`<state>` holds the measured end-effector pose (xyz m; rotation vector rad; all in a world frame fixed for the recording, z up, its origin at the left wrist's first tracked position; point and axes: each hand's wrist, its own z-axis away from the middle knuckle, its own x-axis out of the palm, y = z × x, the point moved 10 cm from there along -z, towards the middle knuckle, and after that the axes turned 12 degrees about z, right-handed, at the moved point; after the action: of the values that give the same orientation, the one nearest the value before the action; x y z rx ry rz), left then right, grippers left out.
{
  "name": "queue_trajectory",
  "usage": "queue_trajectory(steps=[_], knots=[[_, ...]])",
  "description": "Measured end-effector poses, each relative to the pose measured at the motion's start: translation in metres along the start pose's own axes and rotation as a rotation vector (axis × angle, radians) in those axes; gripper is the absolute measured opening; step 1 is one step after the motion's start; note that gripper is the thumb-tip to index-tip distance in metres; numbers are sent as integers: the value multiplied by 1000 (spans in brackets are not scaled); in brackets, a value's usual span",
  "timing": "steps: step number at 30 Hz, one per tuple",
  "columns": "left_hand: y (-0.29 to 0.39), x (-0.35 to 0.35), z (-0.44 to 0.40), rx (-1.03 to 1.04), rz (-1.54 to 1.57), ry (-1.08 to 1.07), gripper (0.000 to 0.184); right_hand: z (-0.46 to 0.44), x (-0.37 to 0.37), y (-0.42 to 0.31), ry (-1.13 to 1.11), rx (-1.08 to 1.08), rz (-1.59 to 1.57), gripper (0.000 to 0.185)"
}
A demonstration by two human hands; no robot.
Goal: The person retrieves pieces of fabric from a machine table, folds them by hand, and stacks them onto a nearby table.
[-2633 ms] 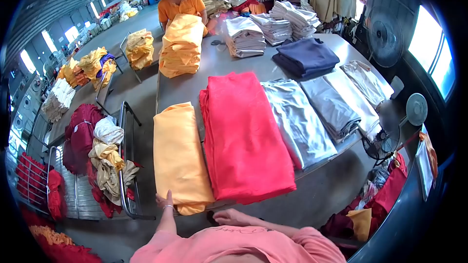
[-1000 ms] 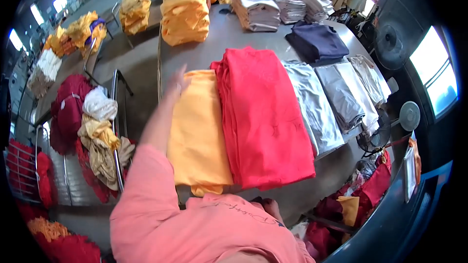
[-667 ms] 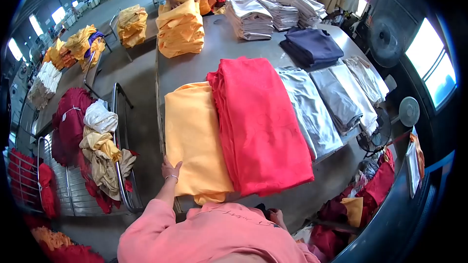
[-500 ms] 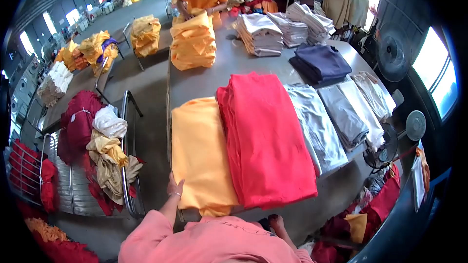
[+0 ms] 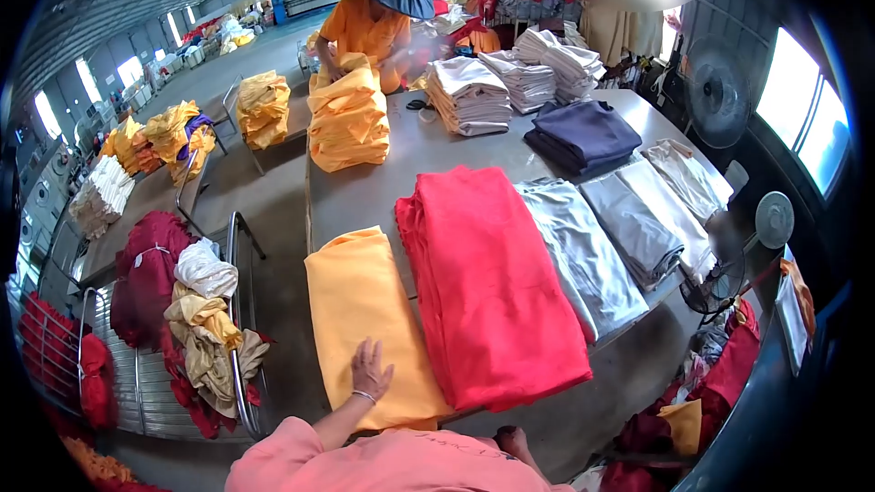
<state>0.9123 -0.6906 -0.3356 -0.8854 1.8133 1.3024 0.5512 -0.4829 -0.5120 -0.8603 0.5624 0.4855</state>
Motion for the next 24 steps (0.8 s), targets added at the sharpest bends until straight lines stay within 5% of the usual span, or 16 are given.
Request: queue_trajectory(steps=[4,10,12,14,17,20,24], knots=[[19,81,27,-5,-214,-175,65,9,-1,54,82,166,-61,27],[27,74,10,-97,-116,-437,63,52,-2,110,118,261,-380,22],[68,69,9,146,-171,-427,63,74,-31,102,107,307,-488,19],[116,83,27,386,-122,-455,59,60,-48,139,224,102,-30,20],[170,133,57,230,-143,-813,65,68,-76,180,206,154,-328,20],[157,176,56,123,-78,-716,65,86,-99,236,218,313,-660,15],[104,207,48,-6,-3,-555,65,124,-128,288,231,397,-730,14]])
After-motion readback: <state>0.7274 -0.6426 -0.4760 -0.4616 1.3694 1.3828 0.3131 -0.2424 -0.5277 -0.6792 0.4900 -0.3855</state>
